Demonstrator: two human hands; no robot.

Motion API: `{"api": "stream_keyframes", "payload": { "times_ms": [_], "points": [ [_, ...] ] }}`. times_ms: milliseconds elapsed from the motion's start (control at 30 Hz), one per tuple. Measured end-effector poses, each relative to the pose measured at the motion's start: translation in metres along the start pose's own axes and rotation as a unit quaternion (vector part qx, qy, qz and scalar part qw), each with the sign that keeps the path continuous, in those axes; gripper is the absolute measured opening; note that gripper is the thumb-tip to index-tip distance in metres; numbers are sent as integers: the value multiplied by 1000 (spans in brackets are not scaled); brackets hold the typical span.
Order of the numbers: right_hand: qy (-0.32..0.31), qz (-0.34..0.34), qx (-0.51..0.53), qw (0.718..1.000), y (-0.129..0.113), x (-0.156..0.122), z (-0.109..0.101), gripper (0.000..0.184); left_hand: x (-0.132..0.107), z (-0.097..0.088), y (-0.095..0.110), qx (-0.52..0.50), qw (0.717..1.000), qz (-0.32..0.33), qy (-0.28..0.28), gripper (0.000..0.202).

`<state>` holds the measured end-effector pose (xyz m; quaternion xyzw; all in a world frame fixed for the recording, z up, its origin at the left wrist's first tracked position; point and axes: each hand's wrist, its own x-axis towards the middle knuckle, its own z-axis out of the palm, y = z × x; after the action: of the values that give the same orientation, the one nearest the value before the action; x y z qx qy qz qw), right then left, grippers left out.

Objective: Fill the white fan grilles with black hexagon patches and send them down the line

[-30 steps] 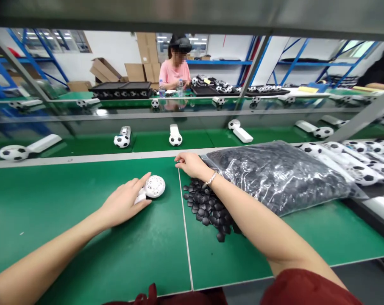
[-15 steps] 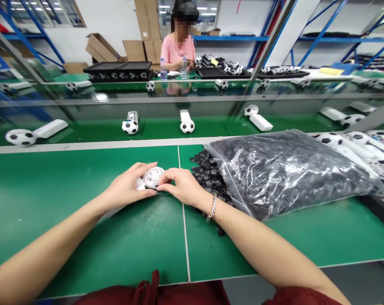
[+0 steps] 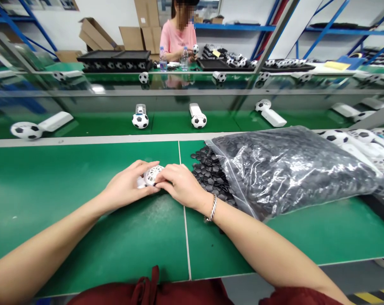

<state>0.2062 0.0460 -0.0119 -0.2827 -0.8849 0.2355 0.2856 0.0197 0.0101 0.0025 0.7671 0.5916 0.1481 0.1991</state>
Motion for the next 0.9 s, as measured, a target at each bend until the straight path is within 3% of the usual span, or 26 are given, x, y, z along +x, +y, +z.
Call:
{"api": "stream_keyframes", "payload": {
  "times_ms": [100,167,233,633,700,800,900],
  "points": [
    [48,74,61,994,5,-1,5,24,1,-1,-1,-7,1000,3,-4,61],
    [38,112,110,987,8,-2,7,40,1,-1,-1,-10,1000,6,-4,61],
    [7,127,157,979,9,-4,8,44,1,-1,-2,-11,1000,10,-5,61],
    [5,126,152,980,9,1,6,37,0,-1,1,22,1000,14,17,52],
    [28,151,111,982,17,2,-7,36,0,-1,0,36,999,13,18,53],
    [73,181,-17,981,27,1,-31,15,1,1,-2,67,998,17,-2,66],
    [7,191,-99,977,29,-2,-44,7,3,5,0,129,991,38,-12,82]
  ]
}}
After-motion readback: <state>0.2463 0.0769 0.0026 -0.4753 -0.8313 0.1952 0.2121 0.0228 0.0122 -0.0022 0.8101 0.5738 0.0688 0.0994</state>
